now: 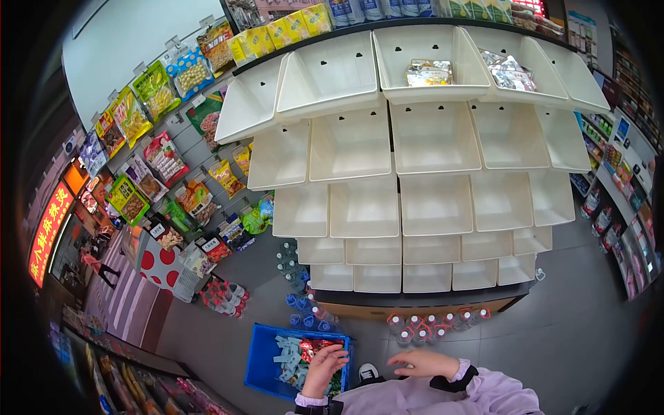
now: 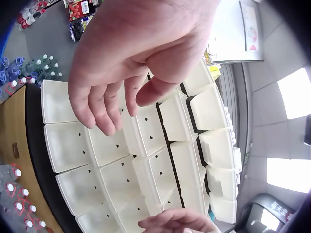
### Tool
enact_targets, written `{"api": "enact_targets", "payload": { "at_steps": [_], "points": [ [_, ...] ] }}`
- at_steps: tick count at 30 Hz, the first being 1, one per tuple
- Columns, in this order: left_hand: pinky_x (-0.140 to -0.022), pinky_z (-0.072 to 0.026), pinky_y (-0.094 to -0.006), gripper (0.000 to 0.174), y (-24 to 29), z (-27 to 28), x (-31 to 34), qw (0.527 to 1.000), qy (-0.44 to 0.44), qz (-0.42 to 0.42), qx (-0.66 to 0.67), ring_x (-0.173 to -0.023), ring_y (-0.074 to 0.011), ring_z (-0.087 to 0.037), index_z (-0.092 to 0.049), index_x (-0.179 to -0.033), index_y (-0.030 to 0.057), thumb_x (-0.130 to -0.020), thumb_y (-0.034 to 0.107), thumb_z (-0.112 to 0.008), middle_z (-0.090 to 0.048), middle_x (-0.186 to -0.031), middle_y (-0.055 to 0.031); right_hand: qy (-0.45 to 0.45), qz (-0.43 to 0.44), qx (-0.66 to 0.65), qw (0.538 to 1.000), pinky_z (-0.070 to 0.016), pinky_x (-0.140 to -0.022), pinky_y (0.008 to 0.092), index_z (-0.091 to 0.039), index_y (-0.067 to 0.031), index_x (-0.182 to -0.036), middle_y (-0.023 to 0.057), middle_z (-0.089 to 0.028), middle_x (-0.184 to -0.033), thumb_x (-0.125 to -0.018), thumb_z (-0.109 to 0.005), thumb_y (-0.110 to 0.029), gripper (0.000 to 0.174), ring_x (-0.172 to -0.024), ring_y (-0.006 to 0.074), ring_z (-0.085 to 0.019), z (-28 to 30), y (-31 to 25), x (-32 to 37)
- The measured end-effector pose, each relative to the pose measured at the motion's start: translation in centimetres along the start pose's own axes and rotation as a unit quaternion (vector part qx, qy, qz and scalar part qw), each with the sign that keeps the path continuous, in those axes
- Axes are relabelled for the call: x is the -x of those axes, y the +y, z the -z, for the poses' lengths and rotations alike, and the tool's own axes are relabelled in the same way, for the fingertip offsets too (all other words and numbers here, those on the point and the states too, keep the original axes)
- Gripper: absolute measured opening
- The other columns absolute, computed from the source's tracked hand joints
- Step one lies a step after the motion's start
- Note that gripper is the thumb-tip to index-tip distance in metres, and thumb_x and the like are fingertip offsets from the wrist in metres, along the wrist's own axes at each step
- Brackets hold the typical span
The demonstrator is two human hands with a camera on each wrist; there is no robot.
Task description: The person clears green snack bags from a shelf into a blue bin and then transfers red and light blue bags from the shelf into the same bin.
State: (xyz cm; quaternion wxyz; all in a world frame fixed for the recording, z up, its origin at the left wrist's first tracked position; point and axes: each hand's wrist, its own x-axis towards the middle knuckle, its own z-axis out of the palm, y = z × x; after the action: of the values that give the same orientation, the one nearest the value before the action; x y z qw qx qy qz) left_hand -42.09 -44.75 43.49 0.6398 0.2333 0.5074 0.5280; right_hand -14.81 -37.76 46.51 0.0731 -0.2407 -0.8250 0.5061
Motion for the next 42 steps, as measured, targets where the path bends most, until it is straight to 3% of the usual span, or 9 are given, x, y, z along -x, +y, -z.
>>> {"api": "enact_targets", "payload": {
  "at_steps": [14, 15, 16, 22, 25, 28, 36, 42],
  "points": [
    [-0.078, -0.0470, -0.0288, 0.028, -1.1, 0.6, -0.8, 0.999, -0.018, 0.044, -0.007, -0.089, -0.0222, -0.059, -0.048, -0.114, 0.0003, -0.087, 0.006, -0.045, -0.057, -0.103, -0.0148, 0.010, -0.031, 0.009, 0.999, -0.0446, -0.080, 0.0348, -0.051, -0.0040, -0.111, 0.0131, -0.056, -0.107, -0.084, -0.051, -0.029, 0.036, -0.093, 0.0290, -0.055, -2.1, 1.3, 0.2],
    [-0.069, -0.0483, -0.0256, 0.025, -0.3, -0.6, 0.9, 1.000, 0.016, 0.004, -0.011, -0.081, -0.0185, -0.060, -0.051, -0.109, 0.0011, -0.087, 0.010, -0.048, -0.060, -0.093, -0.0099, 0.004, -0.033, 0.010, 0.999, -0.0445, -0.080, 0.0348, -0.050, -0.0040, -0.111, 0.0131, -0.056, -0.107, -0.085, -0.051, -0.029, 0.036, -0.093, 0.0289, -0.055, -2.4, 1.2, -0.3],
    [-0.077, -0.0477, -0.0279, 0.027, -0.6, 0.6, 1.0, 1.000, -0.010, 0.011, 0.006, -0.087, -0.0196, -0.058, -0.050, -0.112, 0.0011, -0.087, 0.010, -0.049, -0.058, -0.099, -0.0106, -0.002, -0.037, 0.010, 0.999, -0.0445, -0.080, 0.0349, -0.050, -0.0038, -0.111, 0.0131, -0.056, -0.108, -0.085, -0.051, -0.028, 0.036, -0.094, 0.0290, -0.055, -2.5, 0.8, -0.7],
    [-0.076, -0.0470, -0.0268, 0.029, -1.1, 5.1, 3.6, 1.000, -0.003, 0.020, -0.001, -0.088, -0.0178, -0.058, -0.049, -0.114, 0.0014, -0.087, 0.011, -0.048, -0.058, -0.102, -0.0098, -0.029, 0.007, 0.011, 0.999, -0.0451, -0.079, 0.0349, -0.050, -0.0037, -0.113, 0.0155, -0.056, -0.104, -0.086, -0.050, -0.028, 0.036, -0.091, 0.0277, -0.057, -6.8, -0.1, -4.7],
    [-0.077, -0.0462, -0.0266, 0.028, -1.7, 8.2, 5.1, 0.999, -0.017, -0.016, 0.023, -0.088, -0.0178, -0.058, -0.049, -0.113, 0.0018, -0.087, 0.011, -0.047, -0.058, -0.101, -0.0096, -0.077, -0.001, -0.004, 0.997, -0.0419, -0.085, 0.0358, -0.050, -0.0014, -0.111, 0.0153, -0.055, -0.107, -0.085, -0.050, -0.025, 0.035, -0.098, 0.0311, -0.053, -9.7, -1.2, -7.2],
    [-0.079, -0.0457, -0.0271, 0.027, -1.0, 10.6, 7.5, 0.999, 0.015, 0.013, 0.033, -0.090, -0.0189, -0.057, -0.049, -0.113, 0.0019, -0.087, 0.010, -0.048, -0.058, -0.102, -0.0105, -0.106, 0.005, 0.004, 0.994, -0.0418, -0.084, 0.0363, -0.050, -0.0011, -0.110, 0.0155, -0.055, -0.106, -0.085, -0.050, -0.024, 0.034, -0.098, 0.0316, -0.053, -12.4, -3.5, -9.4],
    [-0.078, -0.0477, -0.0316, 0.028, -1.8, 20.0, 13.3, 0.998, 0.050, 0.040, 0.017, -0.091, -0.0240, -0.058, -0.046, -0.115, -0.0013, -0.088, 0.007, -0.043, -0.056, -0.105, -0.0162, -0.087, 0.043, 0.037, 0.995, -0.0438, -0.077, 0.0387, -0.052, -0.0048, -0.107, 0.0147, -0.058, -0.098, -0.082, -0.052, -0.024, 0.032, -0.091, 0.0320, -0.055, -20.0, -8.4, -13.0],
    [-0.075, -0.0479, -0.0274, 0.028, -3.6, 24.8, 15.8, 0.991, 0.090, 0.058, -0.084, -0.087, -0.0197, -0.059, -0.046, -0.114, 0.0000, -0.088, 0.009, -0.044, -0.057, -0.104, -0.0147, -0.051, 0.042, 0.058, 0.996, -0.0444, -0.075, 0.0408, -0.053, -0.0030, -0.103, 0.0161, -0.058, -0.096, -0.079, -0.057, -0.022, 0.031, -0.087, 0.0342, -0.056, -23.8, -8.9, -13.0]
  ]
}}
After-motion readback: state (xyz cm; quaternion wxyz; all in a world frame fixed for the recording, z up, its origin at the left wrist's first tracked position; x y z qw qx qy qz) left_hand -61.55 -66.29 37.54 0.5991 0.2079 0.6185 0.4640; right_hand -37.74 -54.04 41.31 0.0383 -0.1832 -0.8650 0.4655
